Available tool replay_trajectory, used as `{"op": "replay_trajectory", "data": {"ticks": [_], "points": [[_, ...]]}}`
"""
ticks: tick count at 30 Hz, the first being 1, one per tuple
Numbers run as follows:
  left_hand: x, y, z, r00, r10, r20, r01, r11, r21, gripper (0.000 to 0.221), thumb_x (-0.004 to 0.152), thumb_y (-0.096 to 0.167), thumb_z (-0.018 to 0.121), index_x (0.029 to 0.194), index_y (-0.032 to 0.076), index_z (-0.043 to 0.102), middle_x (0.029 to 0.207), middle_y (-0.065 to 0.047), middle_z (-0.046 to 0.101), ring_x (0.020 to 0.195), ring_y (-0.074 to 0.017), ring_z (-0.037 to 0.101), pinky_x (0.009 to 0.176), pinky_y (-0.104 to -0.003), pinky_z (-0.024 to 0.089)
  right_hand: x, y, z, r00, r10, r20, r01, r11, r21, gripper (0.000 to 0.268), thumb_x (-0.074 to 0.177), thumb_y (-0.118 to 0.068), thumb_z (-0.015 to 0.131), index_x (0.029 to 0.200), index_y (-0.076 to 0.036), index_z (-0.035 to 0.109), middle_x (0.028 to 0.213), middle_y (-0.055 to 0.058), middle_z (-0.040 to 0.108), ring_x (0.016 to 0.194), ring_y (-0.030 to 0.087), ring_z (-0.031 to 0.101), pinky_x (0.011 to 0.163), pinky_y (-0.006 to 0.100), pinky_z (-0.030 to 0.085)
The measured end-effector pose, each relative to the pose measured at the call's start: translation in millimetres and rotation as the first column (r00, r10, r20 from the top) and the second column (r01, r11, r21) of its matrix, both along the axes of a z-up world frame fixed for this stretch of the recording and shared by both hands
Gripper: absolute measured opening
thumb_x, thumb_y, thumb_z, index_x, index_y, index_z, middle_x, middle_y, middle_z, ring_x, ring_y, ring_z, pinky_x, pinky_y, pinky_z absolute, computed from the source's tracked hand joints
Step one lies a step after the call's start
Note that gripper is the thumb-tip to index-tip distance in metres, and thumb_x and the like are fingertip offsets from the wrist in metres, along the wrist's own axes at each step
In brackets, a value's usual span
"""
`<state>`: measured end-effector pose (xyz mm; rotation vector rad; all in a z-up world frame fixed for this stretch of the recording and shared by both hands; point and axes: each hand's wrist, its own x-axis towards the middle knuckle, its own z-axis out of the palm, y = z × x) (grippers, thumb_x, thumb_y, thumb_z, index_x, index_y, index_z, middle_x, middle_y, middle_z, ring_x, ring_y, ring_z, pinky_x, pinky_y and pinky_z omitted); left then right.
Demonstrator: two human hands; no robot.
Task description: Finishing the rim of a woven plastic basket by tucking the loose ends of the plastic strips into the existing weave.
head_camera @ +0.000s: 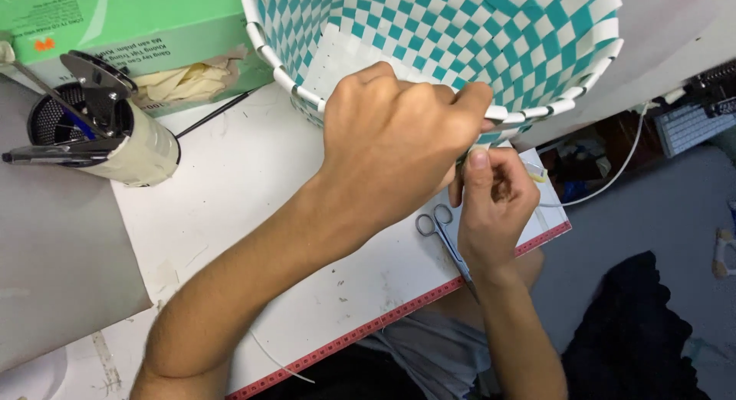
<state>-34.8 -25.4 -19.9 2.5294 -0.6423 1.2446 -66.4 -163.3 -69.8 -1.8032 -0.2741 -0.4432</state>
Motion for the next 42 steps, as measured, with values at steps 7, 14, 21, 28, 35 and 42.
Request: {"op": "replay_trajectory", "data": {"ticks": [7,14,21,28,35,42], "points": [[1,6,6,1.0,-0.024,0.008,0.024,0.999,0.026,0.024,0.093,0.021,0.071,0.073,0.016,0.058,0.043,0.006,0.034,0.036,-0.0142,0.03,0.039,-0.031,0.026,11,-26,20,0.993,0.115,-0.005,-0.114,0.978,-0.177,0.031,0.102,-0.021,0.047,0.081,0.0,0.052,0.058,0.009,0.051,0.051,0.014,0.052,0.051,0.024,0.039],[3,13,12,0.994,0.022,-0.104,-0.014,0.997,0.07,0.026,0.093,0.04,0.071,0.081,0.02,0.058,0.042,0.001,0.038,0.033,-0.0222,0.042,0.034,-0.035,0.027,12,-35,48,0.983,0.178,0.049,-0.093,0.706,-0.702,0.02,0.103,-0.006,0.05,0.083,-0.004,0.054,0.069,0.001,0.059,0.061,0.017,0.055,0.069,0.032,0.041],[3,14,14,0.981,-0.02,-0.195,0.022,1.0,0.01,0.013,0.092,0.032,0.067,0.089,0.02,0.063,0.045,-0.003,0.044,0.037,-0.0279,0.049,0.033,-0.037,0.028,14,-34,35,0.902,0.192,0.386,0.217,0.571,-0.792,0.019,0.104,0.002,0.055,0.085,-0.002,0.056,0.07,0.004,0.055,0.056,0.022,0.037,0.071,0.035,0.029],[5,20,17,0.974,-0.076,-0.213,0.066,0.996,-0.054,0.013,0.091,0.03,0.066,0.084,0.02,0.062,0.047,-0.005,0.048,0.038,-0.0319,0.048,0.033,-0.04,0.027,22,-38,55,0.827,0.293,0.48,0.293,0.505,-0.812,0.019,0.104,-0.005,0.062,0.086,-0.003,0.057,0.082,0.006,0.061,0.074,0.027,0.051,0.084,0.041,0.027],[7,31,23,0.924,-0.217,-0.314,0.245,0.968,0.052,0.016,0.09,0.033,0.067,0.08,0.022,0.063,0.045,-0.006,0.05,0.04,-0.0357,0.052,0.031,-0.043,0.029,37,-53,80,0.768,0.433,0.471,0.27,0.449,-0.852,0.067,0.092,-0.054,0.069,0.126,0.002,0.056,0.121,0.021,0.051,0.114,0.037,0.049,0.097,0.047,0.033],[5,45,39,0.787,-0.406,-0.465,0.437,0.898,-0.045,0.021,0.097,0.026,0.057,0.079,0.014,0.06,0.049,-0.009,0.055,0.049,-0.042,0.053,0.036,-0.049,0.029,33,-49,85,0.868,0.445,0.223,0.055,0.36,-0.931,0.043,0.087,-0.043,0.075,0.103,-0.004,0.066,0.082,0.002,0.058,0.085,0.024,0.051,0.084,0.039,0.035]]}}
